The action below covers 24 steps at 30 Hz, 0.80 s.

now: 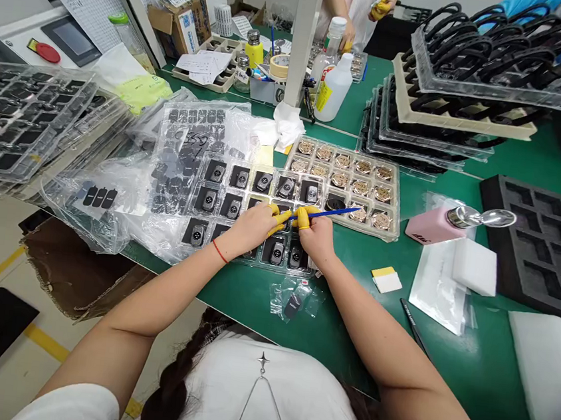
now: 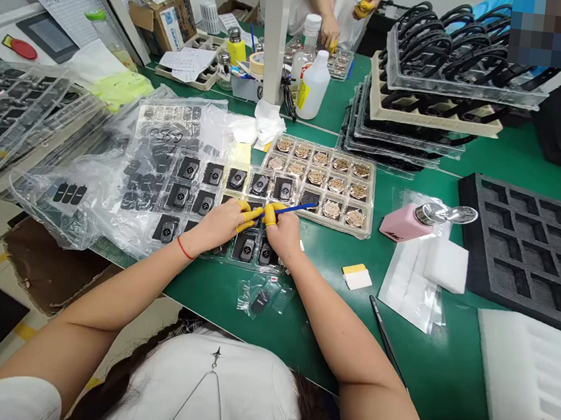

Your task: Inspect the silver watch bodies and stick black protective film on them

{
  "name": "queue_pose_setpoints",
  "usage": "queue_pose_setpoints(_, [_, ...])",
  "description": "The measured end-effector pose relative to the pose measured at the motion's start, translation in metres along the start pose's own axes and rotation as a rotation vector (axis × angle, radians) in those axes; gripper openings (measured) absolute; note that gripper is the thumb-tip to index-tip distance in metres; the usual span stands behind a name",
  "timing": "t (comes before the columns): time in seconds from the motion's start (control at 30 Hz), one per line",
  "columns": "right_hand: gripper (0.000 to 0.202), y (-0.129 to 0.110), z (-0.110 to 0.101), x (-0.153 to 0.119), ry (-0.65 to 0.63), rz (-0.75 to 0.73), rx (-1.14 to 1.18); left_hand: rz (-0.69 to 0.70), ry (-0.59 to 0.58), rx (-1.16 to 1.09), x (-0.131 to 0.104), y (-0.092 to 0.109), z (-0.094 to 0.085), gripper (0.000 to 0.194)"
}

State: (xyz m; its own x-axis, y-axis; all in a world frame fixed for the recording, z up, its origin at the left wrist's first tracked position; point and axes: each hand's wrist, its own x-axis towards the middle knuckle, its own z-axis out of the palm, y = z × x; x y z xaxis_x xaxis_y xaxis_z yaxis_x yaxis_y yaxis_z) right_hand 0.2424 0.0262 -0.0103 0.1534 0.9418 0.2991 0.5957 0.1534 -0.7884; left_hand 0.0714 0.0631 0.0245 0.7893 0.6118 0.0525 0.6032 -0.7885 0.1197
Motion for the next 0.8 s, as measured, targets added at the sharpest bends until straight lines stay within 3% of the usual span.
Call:
queue_pose_setpoints(0.3, [0.038,-0.001,0.000,0.001,-0.024,-0.015,0.032,0.096,0.030,0.022,-0.019,-0.003,-0.006,0.031])
queue_pose_setpoints(0.53, [0.032,-0.004,0.000,-0.001,-0.075,-0.044,0.064,-0.064,0.136,-0.033,-0.009,-0.001,0.001,0.022])
queue_pose_setpoints(0.67, [0.029,-0.007,-0.001,-0.003,-0.094,-0.058,0.018,-0.127,0.126,-0.044,0.006,0.003,0.003,0.016])
queue_pose_setpoints(0.8, [0.030,-0.007,-0.002,-0.004,-0.097,-0.057,-0.011,-0.108,0.108,-0.077,0.002,0.004,0.001,0.015])
